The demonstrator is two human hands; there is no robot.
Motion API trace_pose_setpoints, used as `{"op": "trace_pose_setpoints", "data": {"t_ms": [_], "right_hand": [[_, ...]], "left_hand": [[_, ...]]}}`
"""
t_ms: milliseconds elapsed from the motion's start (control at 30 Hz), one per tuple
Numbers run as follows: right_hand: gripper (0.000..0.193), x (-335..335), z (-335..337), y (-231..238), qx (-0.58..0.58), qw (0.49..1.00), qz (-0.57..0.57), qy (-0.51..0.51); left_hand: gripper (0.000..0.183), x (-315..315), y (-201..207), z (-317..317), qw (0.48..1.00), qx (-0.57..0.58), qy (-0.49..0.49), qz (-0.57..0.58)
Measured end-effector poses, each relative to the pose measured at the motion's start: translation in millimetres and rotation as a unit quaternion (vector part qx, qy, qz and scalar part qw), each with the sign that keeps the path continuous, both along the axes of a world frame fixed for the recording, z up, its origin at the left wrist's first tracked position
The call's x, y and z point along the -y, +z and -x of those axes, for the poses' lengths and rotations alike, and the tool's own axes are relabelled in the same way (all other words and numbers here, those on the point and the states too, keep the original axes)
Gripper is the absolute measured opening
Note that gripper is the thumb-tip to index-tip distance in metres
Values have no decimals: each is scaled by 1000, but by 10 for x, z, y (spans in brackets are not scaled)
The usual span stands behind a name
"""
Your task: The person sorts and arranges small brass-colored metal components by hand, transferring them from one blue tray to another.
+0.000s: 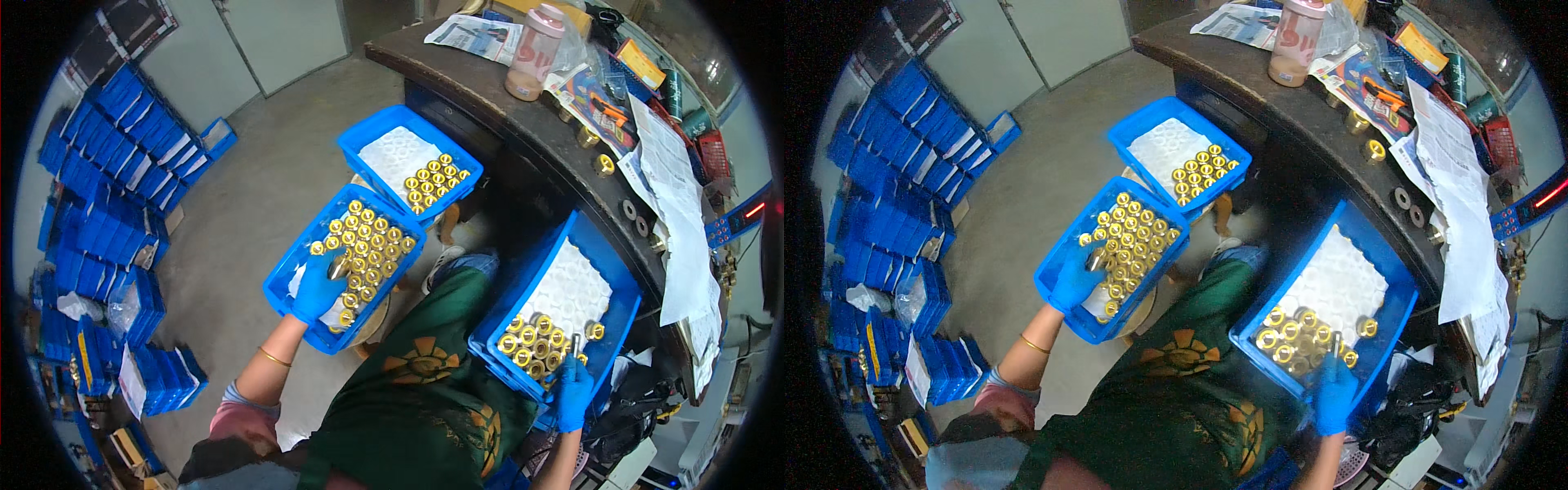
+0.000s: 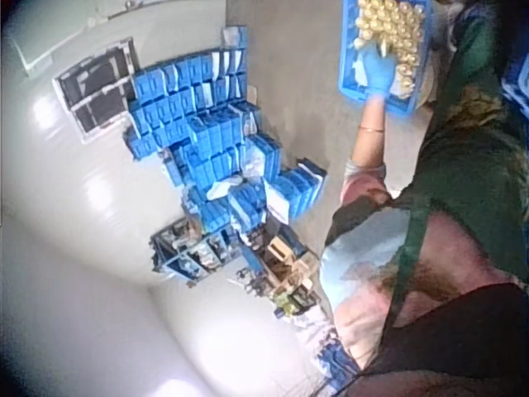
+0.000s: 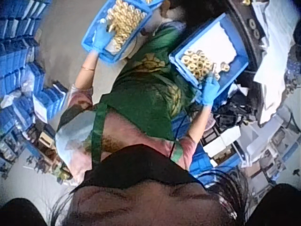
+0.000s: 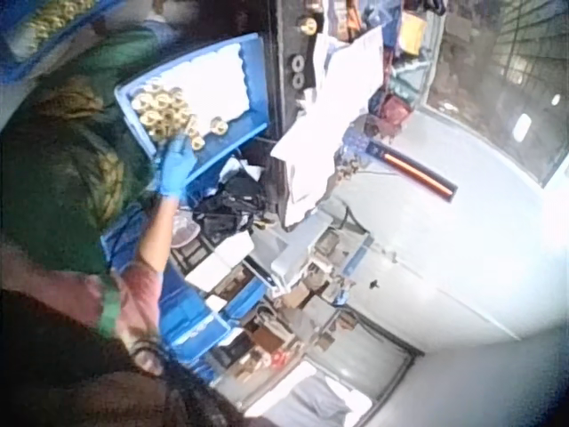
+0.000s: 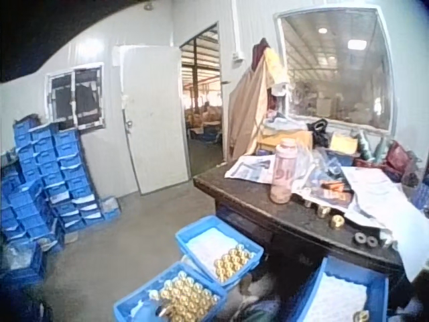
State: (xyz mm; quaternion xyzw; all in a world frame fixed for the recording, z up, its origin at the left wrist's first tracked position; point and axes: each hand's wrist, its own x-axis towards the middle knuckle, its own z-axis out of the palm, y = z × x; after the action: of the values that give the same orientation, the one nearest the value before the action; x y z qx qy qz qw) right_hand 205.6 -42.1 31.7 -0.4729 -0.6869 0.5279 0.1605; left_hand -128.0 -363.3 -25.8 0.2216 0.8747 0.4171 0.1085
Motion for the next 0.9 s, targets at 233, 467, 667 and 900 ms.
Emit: {"op": "trace_pose_setpoints", "data": {"t_ms": [233, 467, 667, 900], "right_hand": [[30, -131, -124, -158, -75, 992, 66, -78], [33, -64, -40, -65, -67, 990, 93, -78], [35, -76, -68, -55, -59, 992, 78, -76], [35, -91, -55, -79, -42, 991, 89, -92]], "left_hand": [[68, 385, -407, -153, 914, 9, -84, 398], [77, 786, -1760, 45, 988, -50, -45, 140], [97, 124, -644, -252, 899, 22, -65, 433], [101, 90, -647, -331, 908, -7, -40, 416]]}}
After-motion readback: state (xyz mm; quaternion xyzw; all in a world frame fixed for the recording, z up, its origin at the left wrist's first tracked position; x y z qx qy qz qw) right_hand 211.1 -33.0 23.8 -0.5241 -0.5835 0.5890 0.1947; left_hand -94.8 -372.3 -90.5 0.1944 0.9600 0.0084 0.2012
